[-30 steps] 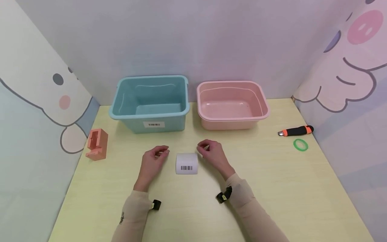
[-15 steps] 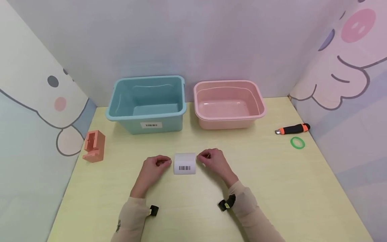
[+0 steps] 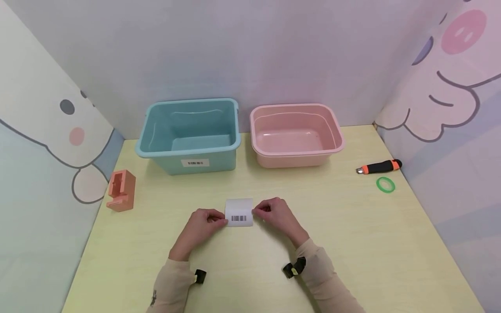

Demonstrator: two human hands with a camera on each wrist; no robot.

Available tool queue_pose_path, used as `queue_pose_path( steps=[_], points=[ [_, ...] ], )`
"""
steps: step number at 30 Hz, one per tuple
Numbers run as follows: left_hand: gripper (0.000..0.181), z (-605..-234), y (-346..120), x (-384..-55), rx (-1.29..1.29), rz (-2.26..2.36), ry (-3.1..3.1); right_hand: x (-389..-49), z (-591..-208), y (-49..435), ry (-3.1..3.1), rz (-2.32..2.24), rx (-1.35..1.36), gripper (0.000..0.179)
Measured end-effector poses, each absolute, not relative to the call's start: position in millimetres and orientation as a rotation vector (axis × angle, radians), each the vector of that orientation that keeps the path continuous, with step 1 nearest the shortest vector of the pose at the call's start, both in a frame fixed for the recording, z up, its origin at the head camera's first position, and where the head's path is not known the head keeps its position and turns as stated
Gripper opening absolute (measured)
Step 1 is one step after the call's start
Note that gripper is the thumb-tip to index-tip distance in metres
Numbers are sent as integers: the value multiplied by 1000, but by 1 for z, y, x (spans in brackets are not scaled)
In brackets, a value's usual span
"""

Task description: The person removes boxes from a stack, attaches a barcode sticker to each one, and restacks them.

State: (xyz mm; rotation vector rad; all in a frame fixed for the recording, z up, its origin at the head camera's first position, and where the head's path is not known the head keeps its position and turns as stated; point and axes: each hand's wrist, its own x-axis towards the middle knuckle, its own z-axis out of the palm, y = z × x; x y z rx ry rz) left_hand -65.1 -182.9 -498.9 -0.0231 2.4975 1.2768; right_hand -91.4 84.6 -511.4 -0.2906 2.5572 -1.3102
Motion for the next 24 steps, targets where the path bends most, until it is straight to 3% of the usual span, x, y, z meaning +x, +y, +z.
queue_pose_path(
  steps=[24],
  points=[
    [8, -503, -180, -67, -7, 1268, 2511, -90, -515, 82, 2573, -1332, -364, 7]
  ],
)
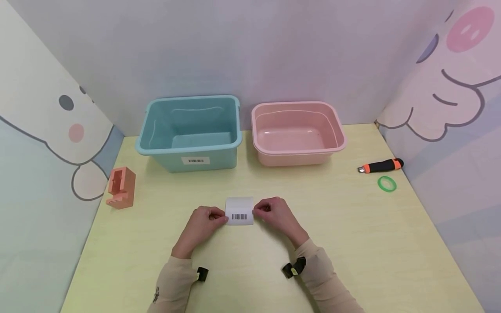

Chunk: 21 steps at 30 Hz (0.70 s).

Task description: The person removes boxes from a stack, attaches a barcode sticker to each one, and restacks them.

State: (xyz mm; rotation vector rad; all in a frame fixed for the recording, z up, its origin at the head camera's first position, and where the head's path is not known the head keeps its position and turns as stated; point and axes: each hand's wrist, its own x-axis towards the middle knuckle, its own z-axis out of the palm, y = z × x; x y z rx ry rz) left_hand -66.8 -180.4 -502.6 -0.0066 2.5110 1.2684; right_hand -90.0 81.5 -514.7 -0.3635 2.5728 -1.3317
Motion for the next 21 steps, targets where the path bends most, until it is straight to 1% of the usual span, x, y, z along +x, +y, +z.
queue_pose_path(
  steps=[9, 21],
  points=[
    [8, -501, -178, -68, 6, 1263, 2527, -90, -514, 82, 2551, -1362, -302, 6],
    [12, -498, -172, -68, -35, 1359, 2559, -89, -516, 83, 2479, -1569, -172, 4]
  ],
)
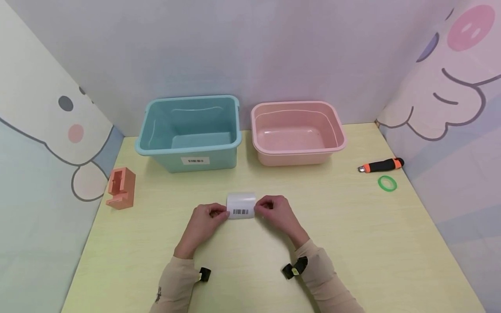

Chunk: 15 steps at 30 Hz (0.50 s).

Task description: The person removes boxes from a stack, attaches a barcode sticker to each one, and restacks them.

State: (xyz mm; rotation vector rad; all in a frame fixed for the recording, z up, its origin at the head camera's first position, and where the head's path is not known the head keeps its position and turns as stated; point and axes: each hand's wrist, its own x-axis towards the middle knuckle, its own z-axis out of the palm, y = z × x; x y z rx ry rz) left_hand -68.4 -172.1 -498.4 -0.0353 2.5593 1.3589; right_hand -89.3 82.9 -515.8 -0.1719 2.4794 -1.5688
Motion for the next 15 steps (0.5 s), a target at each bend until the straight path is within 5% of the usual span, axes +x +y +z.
queue_pose_path(
  steps=[15],
  points=[
    [13, -490, -168, -71, -38, 1609, 2510, -92, -507, 86, 2230, -1878, -114, 12]
  ],
)
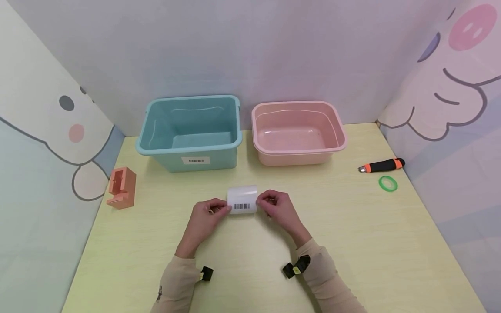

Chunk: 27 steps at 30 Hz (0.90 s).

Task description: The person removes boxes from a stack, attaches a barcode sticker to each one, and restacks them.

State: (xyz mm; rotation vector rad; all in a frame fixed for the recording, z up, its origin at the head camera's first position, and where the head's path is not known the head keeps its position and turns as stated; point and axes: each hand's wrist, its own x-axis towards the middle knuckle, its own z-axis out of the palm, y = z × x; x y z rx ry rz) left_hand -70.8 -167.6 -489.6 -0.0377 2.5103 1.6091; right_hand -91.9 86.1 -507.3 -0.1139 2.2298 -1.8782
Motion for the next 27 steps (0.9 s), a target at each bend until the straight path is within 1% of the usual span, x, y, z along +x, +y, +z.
queue_pose_path(
  steps=[3, 13, 27],
  points=[
    [13, -489, -167, -71, -35, 1622, 2499, -91, -504, 86, 2203, -1920, -116, 15],
    [14, -488, -169, -73, -29, 1774, 2522, -92, -504, 89, 2146, -1936, -170, 14],
    [13, -484, -169, -71, -48, 1859, 2498, -88, -507, 87, 2148, -1950, -228, 10]
  ],
)
